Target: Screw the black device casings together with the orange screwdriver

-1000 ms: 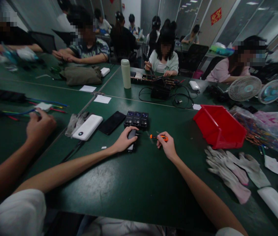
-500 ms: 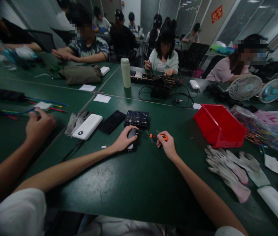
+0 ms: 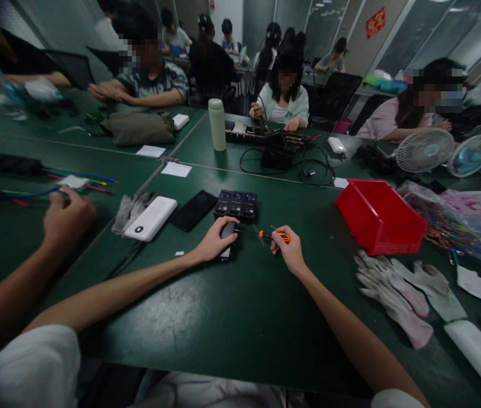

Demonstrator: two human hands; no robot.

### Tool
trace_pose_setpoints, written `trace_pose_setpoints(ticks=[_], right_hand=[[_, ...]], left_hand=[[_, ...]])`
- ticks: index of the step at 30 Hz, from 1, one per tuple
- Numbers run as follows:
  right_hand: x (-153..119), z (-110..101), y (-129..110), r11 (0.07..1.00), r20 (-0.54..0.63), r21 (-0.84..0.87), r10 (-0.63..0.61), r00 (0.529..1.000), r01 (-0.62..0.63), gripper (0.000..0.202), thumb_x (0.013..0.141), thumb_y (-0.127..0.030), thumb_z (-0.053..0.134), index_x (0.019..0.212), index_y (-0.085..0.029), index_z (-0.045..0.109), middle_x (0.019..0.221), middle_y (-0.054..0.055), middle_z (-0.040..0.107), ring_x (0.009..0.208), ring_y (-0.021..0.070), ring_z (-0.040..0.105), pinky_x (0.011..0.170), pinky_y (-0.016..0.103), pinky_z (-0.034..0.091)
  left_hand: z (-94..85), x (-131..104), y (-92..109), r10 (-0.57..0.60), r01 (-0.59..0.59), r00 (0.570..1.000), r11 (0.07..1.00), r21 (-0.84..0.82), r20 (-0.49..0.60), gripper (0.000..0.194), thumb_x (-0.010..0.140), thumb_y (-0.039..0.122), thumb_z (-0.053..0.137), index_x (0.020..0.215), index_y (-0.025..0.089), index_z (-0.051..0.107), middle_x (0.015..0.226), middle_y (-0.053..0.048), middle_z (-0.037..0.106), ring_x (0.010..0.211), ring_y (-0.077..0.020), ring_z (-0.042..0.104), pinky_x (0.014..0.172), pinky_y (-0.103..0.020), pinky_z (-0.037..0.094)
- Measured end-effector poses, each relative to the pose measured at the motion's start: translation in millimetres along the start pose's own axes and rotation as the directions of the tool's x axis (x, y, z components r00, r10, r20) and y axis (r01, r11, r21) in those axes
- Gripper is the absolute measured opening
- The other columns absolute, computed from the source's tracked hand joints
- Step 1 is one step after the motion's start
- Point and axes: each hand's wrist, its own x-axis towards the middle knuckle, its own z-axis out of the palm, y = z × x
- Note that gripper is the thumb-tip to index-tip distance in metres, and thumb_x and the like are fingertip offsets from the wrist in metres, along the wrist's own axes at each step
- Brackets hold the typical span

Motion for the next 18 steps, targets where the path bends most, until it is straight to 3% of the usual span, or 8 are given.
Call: trace_pose_setpoints(ticks=[18], right_hand=[[0.0, -1.0, -0.3, 1.000, 0.010, -0.013, 0.002, 1.000, -0.002, 0.021, 0.088, -0.039, 0.061, 0.083, -0.019, 0.054, 0.055, -0.004, 0.059, 0.045, 0.0101, 0.053, 0.044, 0.021, 0.043]], left_hand=[[-0.4, -0.5, -0.7, 0.004, -0.004, 1.000, 1.000, -0.008, 0.003, 0.033, 0.082, 0.025, 0.056, 0.115, 0.022, 0.056, 0.113, -0.004, 0.054, 0.108, -0.0203, 0.053, 0.102, -0.036, 0.039]])
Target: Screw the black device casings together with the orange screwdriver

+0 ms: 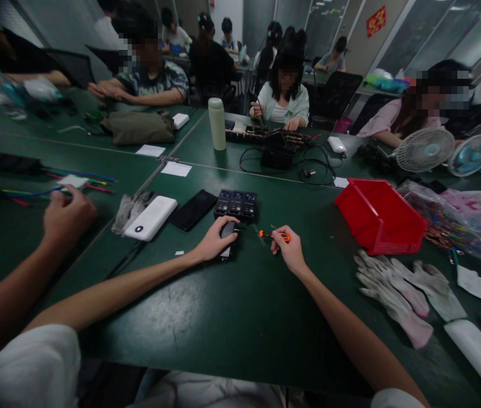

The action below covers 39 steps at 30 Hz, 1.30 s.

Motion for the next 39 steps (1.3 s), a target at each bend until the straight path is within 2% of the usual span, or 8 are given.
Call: trace_pose_setpoints(ticks=[14, 20, 23, 26, 31, 39], right_hand=[[-0.6, -0.7, 1.4, 0.998, -0.012, -0.029, 0.064, 0.998, -0.064, 0.031, 0.088, -0.049, 0.057, 0.076, -0.021, 0.050, 0.046, -0.006, 0.054, 0.035, 0.0089, 0.045, 0.034, 0.018, 0.035], [0.2, 0.8, -0.5, 1.000, -0.008, 0.019, -0.003, 1.000, 0.003, 0.022, 0.085, -0.040, 0.063, 0.088, -0.020, 0.054, 0.058, -0.004, 0.060, 0.047, 0.0103, 0.054, 0.047, 0.021, 0.044], [0.5, 0.1, -1.3, 1.000, -0.010, 0.020, -0.012, 1.000, 0.012, 0.028, 0.080, -0.036, 0.070, 0.097, -0.021, 0.053, 0.069, -0.002, 0.064, 0.057, 0.0114, 0.059, 0.054, 0.023, 0.048], [0.4, 0.1, -2.2, 1.000, -0.008, -0.002, -0.013, 1.000, 0.013, 0.028, 0.079, -0.036, 0.070, 0.095, -0.020, 0.054, 0.071, -0.001, 0.065, 0.059, 0.0118, 0.060, 0.055, 0.023, 0.048], [-0.3, 2.2, -4.1, 1.000, -0.003, 0.019, -0.023, 1.000, 0.023, 0.023, 0.083, -0.038, 0.067, 0.088, -0.020, 0.053, 0.064, -0.003, 0.063, 0.050, 0.0111, 0.057, 0.049, 0.023, 0.046], [-0.7, -0.1, -1.9, 0.998, 0.017, -0.006, 0.062, 0.998, -0.062, 0.027, 0.087, -0.046, 0.060, 0.081, -0.020, 0.051, 0.051, -0.004, 0.059, 0.037, 0.0100, 0.050, 0.036, 0.020, 0.037]], left_hand=[[-0.2, 0.4, 1.7, 0.006, -0.006, 1.000, 1.000, 0.008, 0.002, 0.033, 0.082, 0.025, 0.057, 0.115, 0.022, 0.056, 0.112, -0.004, 0.054, 0.108, -0.0200, 0.053, 0.101, -0.036, 0.040], [-0.4, 0.3, 0.9, 0.008, -0.008, 1.000, 1.000, -0.003, -0.003, 0.033, 0.082, 0.025, 0.056, 0.115, 0.022, 0.056, 0.112, -0.004, 0.054, 0.109, -0.0200, 0.053, 0.102, -0.036, 0.039], [-0.5, 0.2, 0.6, 0.010, -0.010, 1.000, 1.000, -0.005, -0.004, 0.033, 0.082, 0.025, 0.056, 0.115, 0.023, 0.056, 0.112, -0.004, 0.055, 0.108, -0.0200, 0.053, 0.101, -0.036, 0.040], [-0.7, -0.1, 1.3, 0.005, -0.005, 1.000, 1.000, -0.002, -0.002, 0.033, 0.082, 0.025, 0.056, 0.115, 0.023, 0.056, 0.112, -0.004, 0.055, 0.108, -0.0203, 0.053, 0.101, -0.037, 0.040], [-1.0, -0.3, 2.7, 0.003, -0.003, 1.000, 1.000, -0.001, 0.001, 0.033, 0.082, 0.025, 0.056, 0.115, 0.023, 0.056, 0.112, -0.004, 0.054, 0.109, -0.0205, 0.053, 0.102, -0.037, 0.039], [-0.9, -0.2, 3.0, 0.001, -0.001, 1.000, 1.000, 0.007, 0.003, 0.034, 0.082, 0.024, 0.056, 0.115, 0.023, 0.056, 0.112, -0.004, 0.055, 0.108, -0.0202, 0.053, 0.102, -0.036, 0.040]])
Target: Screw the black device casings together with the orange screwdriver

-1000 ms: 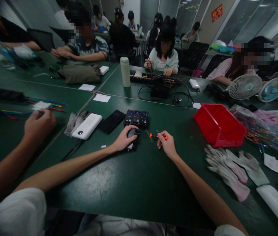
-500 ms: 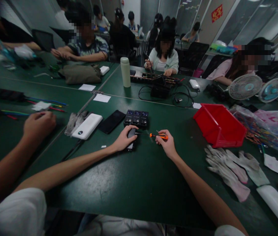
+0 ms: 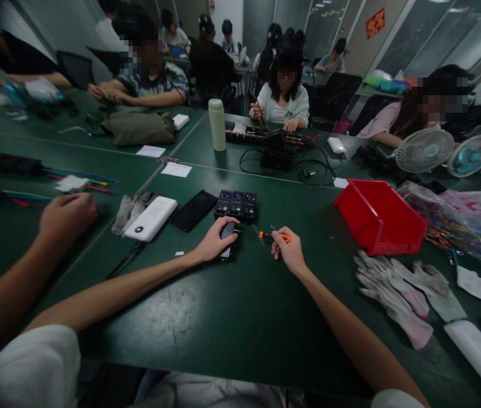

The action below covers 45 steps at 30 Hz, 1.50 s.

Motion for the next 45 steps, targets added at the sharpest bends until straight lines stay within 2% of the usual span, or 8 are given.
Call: trace_pose_setpoints(ticks=[4, 8, 12, 17, 27, 33, 40, 45], right_hand=[[0.3, 1.7, 0.1, 1.000, -0.020, 0.001, -0.028, 0.999, 0.028, 0.027, 0.086, -0.045, 0.061, 0.081, -0.020, 0.052, 0.053, -0.004, 0.059, 0.041, 0.0102, 0.051, 0.040, 0.021, 0.041], [0.1, 2.4, -1.4, 0.997, -0.032, 0.022, -0.075, 0.997, 0.076, 0.028, 0.080, -0.041, 0.068, 0.093, -0.020, 0.054, 0.066, -0.002, 0.063, 0.053, 0.0112, 0.058, 0.052, 0.023, 0.048], [-0.5, 1.0, -2.5, 0.997, -0.032, 0.005, -0.070, 0.997, 0.071, 0.032, 0.077, -0.038, 0.072, 0.097, -0.020, 0.055, 0.076, 0.000, 0.066, 0.060, 0.0120, 0.060, 0.055, 0.024, 0.049], [-0.5, 1.2, -4.7, 0.997, -0.012, 0.004, -0.073, 0.997, 0.073, 0.024, 0.081, -0.038, 0.068, 0.090, -0.019, 0.056, 0.068, -0.001, 0.064, 0.056, 0.0118, 0.059, 0.054, 0.024, 0.049], [-0.2, 1.1, 0.2, 1.000, -0.005, 0.002, -0.026, 1.000, 0.026, 0.026, 0.086, -0.043, 0.061, 0.078, -0.020, 0.052, 0.053, -0.004, 0.059, 0.038, 0.0101, 0.049, 0.037, 0.021, 0.038], [-0.3, 2.3, -1.4, 0.999, -0.014, 0.001, -0.042, 0.999, 0.042, 0.025, 0.084, -0.044, 0.063, 0.081, -0.020, 0.054, 0.055, -0.004, 0.059, 0.043, 0.0108, 0.052, 0.042, 0.022, 0.042], [-1.3, 1.5, -4.0, 0.996, 0.001, 0.017, -0.089, 0.996, 0.089, 0.027, 0.081, -0.038, 0.068, 0.096, -0.021, 0.055, 0.066, -0.002, 0.063, 0.054, 0.0122, 0.058, 0.052, 0.025, 0.048], [-1.2, 1.3, -4.6, 0.996, 0.012, 0.023, -0.085, 0.996, 0.085, 0.022, 0.083, -0.037, 0.066, 0.091, -0.020, 0.055, 0.065, -0.002, 0.063, 0.052, 0.0118, 0.057, 0.051, 0.024, 0.046]], left_hand=[[0.2, 0.5, -0.5, -0.002, 0.002, 1.000, 1.000, 0.007, 0.000, 0.033, 0.081, 0.024, 0.056, 0.115, 0.022, 0.056, 0.111, -0.004, 0.054, 0.107, -0.0201, 0.053, 0.101, -0.036, 0.040], [0.5, 0.6, -1.7, 0.001, -0.001, 1.000, 1.000, 0.007, -0.002, 0.033, 0.082, 0.024, 0.056, 0.115, 0.022, 0.056, 0.112, -0.004, 0.055, 0.107, -0.0199, 0.053, 0.101, -0.036, 0.040], [0.4, 0.5, -1.6, -0.002, 0.002, 1.000, 1.000, 0.007, -0.002, 0.033, 0.082, 0.025, 0.056, 0.115, 0.022, 0.056, 0.112, -0.004, 0.055, 0.108, -0.0201, 0.053, 0.102, -0.036, 0.040], [-0.2, 0.2, -0.4, -0.004, 0.004, 1.000, 1.000, 0.003, 0.001, 0.033, 0.082, 0.025, 0.056, 0.115, 0.023, 0.056, 0.113, -0.004, 0.054, 0.108, -0.0202, 0.053, 0.102, -0.036, 0.040], [0.2, -0.1, -1.3, -0.009, 0.009, 1.000, 1.000, 0.000, 0.003, 0.034, 0.082, 0.026, 0.056, 0.116, 0.023, 0.056, 0.112, -0.004, 0.054, 0.108, -0.0201, 0.053, 0.102, -0.036, 0.040], [0.6, -0.1, -1.0, -0.003, 0.003, 1.000, 1.000, 0.010, 0.000, 0.033, 0.082, 0.025, 0.056, 0.115, 0.023, 0.056, 0.113, -0.004, 0.055, 0.109, -0.0203, 0.053, 0.103, -0.037, 0.039], [0.2, 0.3, -1.7, -0.009, 0.009, 1.000, 1.000, 0.003, -0.004, 0.033, 0.082, 0.026, 0.057, 0.115, 0.023, 0.056, 0.113, -0.004, 0.055, 0.108, -0.0202, 0.053, 0.103, -0.037, 0.039], [0.4, -0.7, -3.4, -0.001, 0.001, 1.000, 1.000, -0.008, -0.007, 0.034, 0.082, 0.026, 0.056, 0.115, 0.023, 0.056, 0.113, -0.004, 0.054, 0.108, -0.0199, 0.053, 0.102, -0.036, 0.039]])
